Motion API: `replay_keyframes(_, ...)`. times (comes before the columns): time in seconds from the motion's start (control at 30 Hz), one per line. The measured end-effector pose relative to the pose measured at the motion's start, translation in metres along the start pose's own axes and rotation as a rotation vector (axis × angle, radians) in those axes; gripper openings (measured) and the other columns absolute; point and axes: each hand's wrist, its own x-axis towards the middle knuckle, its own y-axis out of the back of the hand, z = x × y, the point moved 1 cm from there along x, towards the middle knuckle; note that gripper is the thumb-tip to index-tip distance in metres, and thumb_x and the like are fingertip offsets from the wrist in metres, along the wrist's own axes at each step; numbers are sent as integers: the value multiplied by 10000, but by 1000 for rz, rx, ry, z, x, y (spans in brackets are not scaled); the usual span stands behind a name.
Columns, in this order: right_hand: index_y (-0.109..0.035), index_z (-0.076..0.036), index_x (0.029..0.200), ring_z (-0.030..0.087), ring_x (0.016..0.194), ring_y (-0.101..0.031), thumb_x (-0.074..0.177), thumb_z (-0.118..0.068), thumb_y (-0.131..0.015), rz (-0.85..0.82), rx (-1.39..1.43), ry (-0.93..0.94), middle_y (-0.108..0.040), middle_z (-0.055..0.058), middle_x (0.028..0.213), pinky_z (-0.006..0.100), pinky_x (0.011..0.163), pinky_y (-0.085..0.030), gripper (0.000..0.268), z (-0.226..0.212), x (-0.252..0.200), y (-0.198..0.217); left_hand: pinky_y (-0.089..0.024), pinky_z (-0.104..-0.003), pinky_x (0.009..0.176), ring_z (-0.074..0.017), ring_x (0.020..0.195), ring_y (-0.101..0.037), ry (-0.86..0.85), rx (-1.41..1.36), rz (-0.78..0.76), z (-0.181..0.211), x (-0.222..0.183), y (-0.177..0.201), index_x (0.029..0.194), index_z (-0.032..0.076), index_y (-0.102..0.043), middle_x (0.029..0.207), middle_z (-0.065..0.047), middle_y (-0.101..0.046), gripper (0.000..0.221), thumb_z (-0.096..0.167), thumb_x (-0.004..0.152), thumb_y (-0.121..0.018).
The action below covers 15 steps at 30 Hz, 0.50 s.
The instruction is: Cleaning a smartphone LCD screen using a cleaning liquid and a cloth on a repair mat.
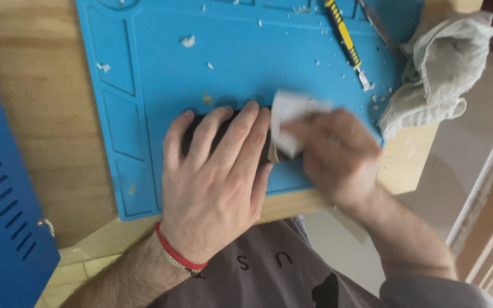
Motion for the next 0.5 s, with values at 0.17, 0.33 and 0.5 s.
replay_keyframes(0.17, -797, 42, 1097, 297, 673, -538, 1063, 144, -540, 1, -69, 135, -648, 133, 901, 414, 629, -514, 279, -22, -5, 8, -485, -569, 1144, -265, 1324, -608, -15, 33, -15, -2, 1, 2, 1518, 102, -722, 1550, -16, -655, 617, 406, 986, -798)
replay_keyframes(0.33, -849, 5, 1117, 308, 749, -598, 978, 257, -534, 72, -37, 28, -672, 150, 962, 423, 665, -498, 427, -8, 3, -1, -452, -509, 1158, -250, 1343, -581, -23, 5, -88, -4, 2, 9, 1550, 115, -678, 1556, 4, -635, 737, 504, 940, -820)
replay_keyframes(0.5, -843, -25, 1116, 272, 786, -651, 992, 212, -657, 4, 113, -31, -713, 125, 1002, 377, 691, -525, 326, -8, 6, -5, -451, -488, 1168, -228, 1385, -565, -13, 20, -105, -5, 0, 14, 1606, 121, -616, 1599, 18, -620, 824, 504, 913, -844)
